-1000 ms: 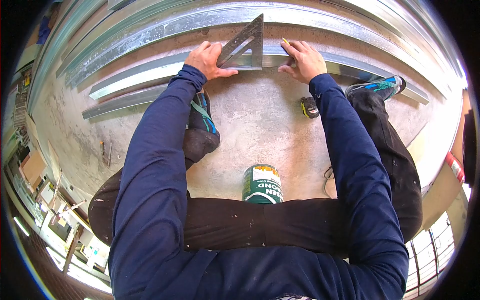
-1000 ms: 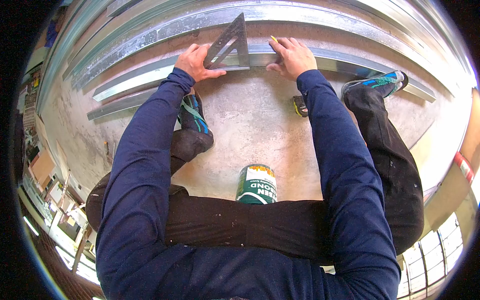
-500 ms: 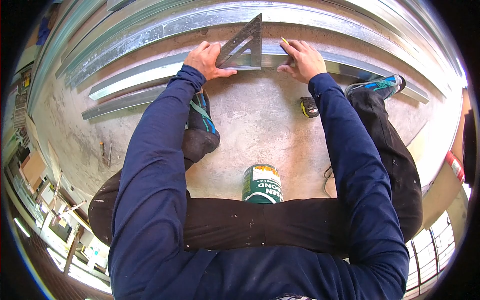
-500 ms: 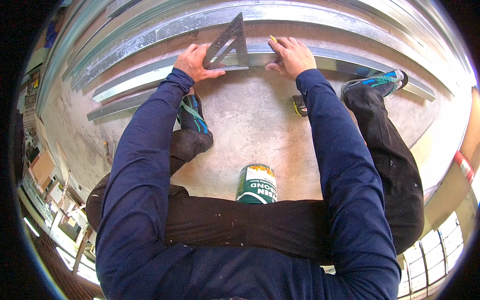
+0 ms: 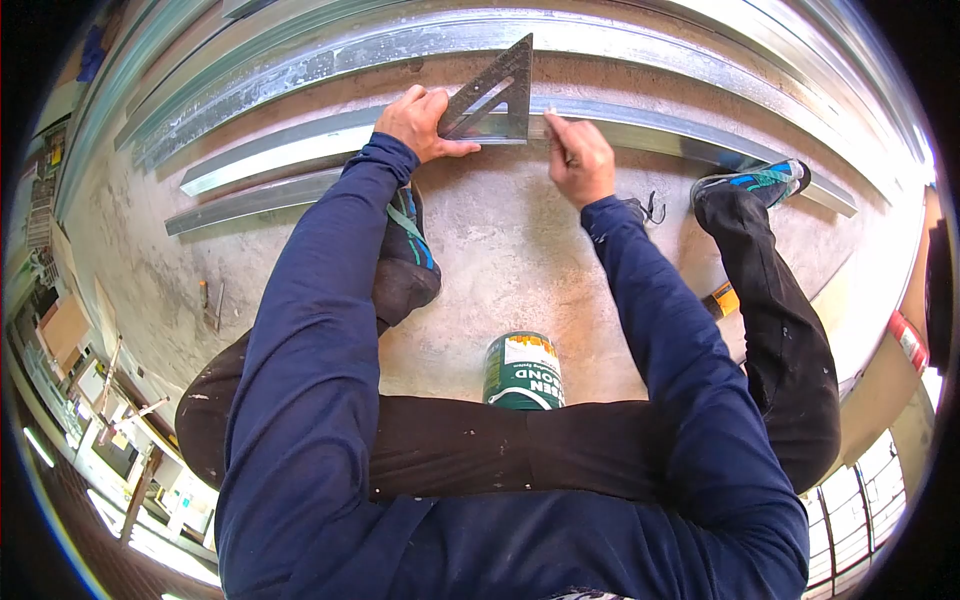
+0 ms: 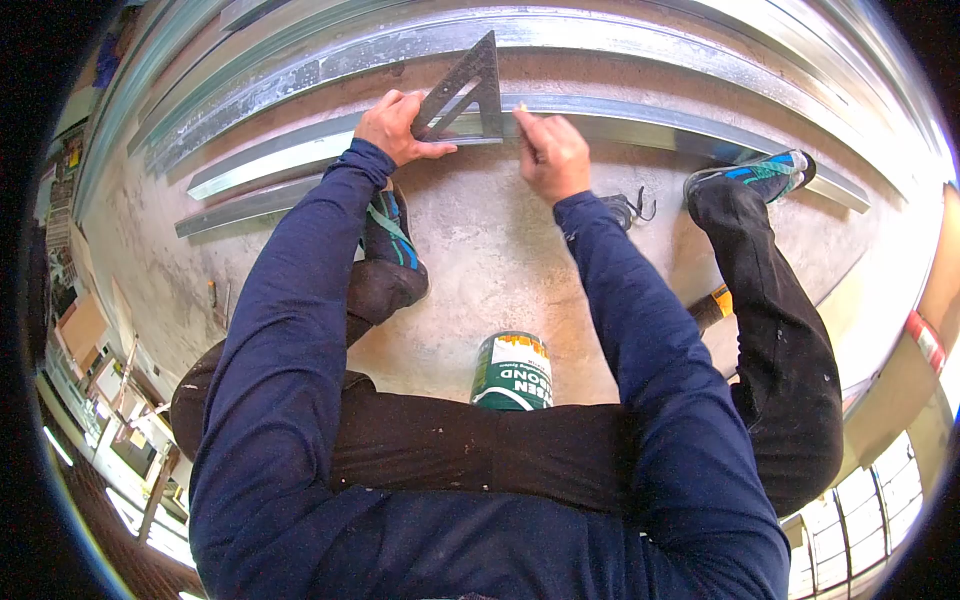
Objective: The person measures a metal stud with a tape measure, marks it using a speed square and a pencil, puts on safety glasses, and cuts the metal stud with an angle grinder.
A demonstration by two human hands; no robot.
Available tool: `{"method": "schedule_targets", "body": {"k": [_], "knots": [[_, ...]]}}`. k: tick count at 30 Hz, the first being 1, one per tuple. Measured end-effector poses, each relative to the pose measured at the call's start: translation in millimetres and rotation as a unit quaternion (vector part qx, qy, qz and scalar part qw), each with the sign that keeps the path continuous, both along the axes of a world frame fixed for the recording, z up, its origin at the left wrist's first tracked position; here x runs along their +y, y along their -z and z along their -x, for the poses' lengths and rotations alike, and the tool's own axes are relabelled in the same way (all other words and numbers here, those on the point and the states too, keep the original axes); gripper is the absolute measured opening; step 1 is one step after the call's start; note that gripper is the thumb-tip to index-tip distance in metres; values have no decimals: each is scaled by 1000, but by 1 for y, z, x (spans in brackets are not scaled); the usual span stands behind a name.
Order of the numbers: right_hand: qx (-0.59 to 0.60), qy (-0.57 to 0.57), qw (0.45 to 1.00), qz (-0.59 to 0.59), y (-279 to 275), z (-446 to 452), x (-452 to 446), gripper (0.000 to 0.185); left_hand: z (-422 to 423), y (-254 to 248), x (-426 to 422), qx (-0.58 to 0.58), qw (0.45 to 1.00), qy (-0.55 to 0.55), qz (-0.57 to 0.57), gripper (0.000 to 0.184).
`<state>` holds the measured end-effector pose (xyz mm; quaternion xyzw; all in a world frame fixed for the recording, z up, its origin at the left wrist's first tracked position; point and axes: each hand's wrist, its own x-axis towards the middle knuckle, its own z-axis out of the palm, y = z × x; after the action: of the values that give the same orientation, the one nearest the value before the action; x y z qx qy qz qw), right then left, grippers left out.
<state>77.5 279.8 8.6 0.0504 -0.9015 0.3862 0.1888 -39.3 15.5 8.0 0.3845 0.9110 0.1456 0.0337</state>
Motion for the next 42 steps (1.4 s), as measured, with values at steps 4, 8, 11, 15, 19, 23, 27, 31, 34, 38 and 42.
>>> {"method": "schedule_targets", "body": {"k": [4, 8, 11, 15, 19, 23, 27, 31, 34, 38, 42], "knots": [[-119, 67, 990, 38, -1, -14, -35, 41, -1, -5, 2, -9, 1000, -10, 6, 94], [-124, 83, 987, 60, 3, -13, -46, 32, -1, -7, 4, -9, 1000, -13, 6, 94], [-112, 88, 988, 61, 4, -11, -46, 28, -1, -3, 2, -12, 1000, -14, 3, 95], [-113, 66, 991, 10, 13, -25, -43, 29, -1, -4, 2, -2, 1000, -12, 1, 93], [-144, 54, 988, 11, 12, -31, -43, 30, 0, -3, 2, -8, 1000, -16, 9, 93], [-111, 81, 988, 69, 6, -13, -42, 27, 0, -1, 1, -4, 1000, -7, -4, 94], [-109, 69, 990, 60, 7, -12, -39, 27, 0, -2, 1, -17, 1000, -20, 12, 95], [-99, 72, 990, 70, 10, -17, -40, 27, 0, -1, 1, -11, 1000, -13, -7, 95], [-90, 79, 989, 81, 9, -16, -42, 26, 0, 0, 1, -1, 1000, -3, -13, 94], [-100, 76, 989, 80, 9, -11, -41, 26, 0, 0, 0, -15, 1000, -16, 5, 95], [-107, 70, 991, 47, 15, -22, -41, 27, 0, -1, 0, -14, 1000, -11, 3, 95]]}}
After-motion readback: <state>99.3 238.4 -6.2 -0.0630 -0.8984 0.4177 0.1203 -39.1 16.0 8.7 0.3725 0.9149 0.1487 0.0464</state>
